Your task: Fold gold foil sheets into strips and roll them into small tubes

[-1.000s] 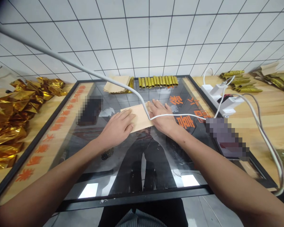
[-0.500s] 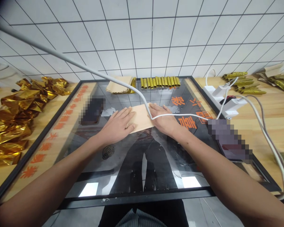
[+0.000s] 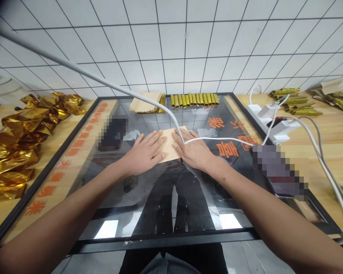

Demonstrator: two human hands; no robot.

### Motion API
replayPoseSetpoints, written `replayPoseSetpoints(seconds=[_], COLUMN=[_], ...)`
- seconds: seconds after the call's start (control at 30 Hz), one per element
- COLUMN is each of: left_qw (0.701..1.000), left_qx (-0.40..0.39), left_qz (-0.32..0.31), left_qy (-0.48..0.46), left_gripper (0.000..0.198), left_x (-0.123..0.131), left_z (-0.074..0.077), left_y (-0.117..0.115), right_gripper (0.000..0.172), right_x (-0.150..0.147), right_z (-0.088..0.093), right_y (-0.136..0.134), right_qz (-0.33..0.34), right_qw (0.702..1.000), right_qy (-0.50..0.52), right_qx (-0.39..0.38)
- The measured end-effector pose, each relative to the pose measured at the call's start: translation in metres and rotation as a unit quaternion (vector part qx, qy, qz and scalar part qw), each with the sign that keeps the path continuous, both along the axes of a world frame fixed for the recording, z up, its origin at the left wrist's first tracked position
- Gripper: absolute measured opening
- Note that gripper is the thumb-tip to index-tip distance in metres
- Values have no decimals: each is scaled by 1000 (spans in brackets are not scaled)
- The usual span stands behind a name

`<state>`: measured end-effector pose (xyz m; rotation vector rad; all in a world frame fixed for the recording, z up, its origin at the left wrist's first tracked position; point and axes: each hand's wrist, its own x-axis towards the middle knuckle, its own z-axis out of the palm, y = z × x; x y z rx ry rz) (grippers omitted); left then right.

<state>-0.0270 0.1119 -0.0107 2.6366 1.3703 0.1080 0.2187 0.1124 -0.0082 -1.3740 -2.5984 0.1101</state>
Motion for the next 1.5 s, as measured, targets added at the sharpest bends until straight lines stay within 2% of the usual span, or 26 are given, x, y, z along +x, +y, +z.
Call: replayPoseSetpoints(seconds=[0.17,0.3,0.6,0.8,1.0,1.1,1.33,1.5], left_qw=[1000,1000,1000,1000,1000,1000,1000,1000], left_qx=[-13,-17,-3,-3,-4,-2,8,7], left_qz=[-7,-6,-8,-4,-3,-4,-3,-4], left_qy=[-10,-8,17,26,29,26,20,12], left_gripper=[66,68,64,71,77,78,77,77], left_x=[4,6,6,8,8,8,8,9], left_z=[4,3,4,5,3,2,1,2], left_y=[-5,-6,-8,-9,-9,-9,-9,-11], right_gripper=[64,69,69,69,69,69,68,67], right_x=[-13,-16,-2,-1,0,2,7,-5], right_z=[1,-6,-23,-23,-19,-17,-10,-1], right_y=[-6,-4,14,16,21,20,10,-4], right_qz=[13,31,-10,-22,-84,-93,-70,-10], right_qw=[1000,999,1000,999,996,996,997,999], right_qy=[22,14,-11,-23,-29,-18,30,28], right_qx=[2,-22,27,23,-3,-6,2,10])
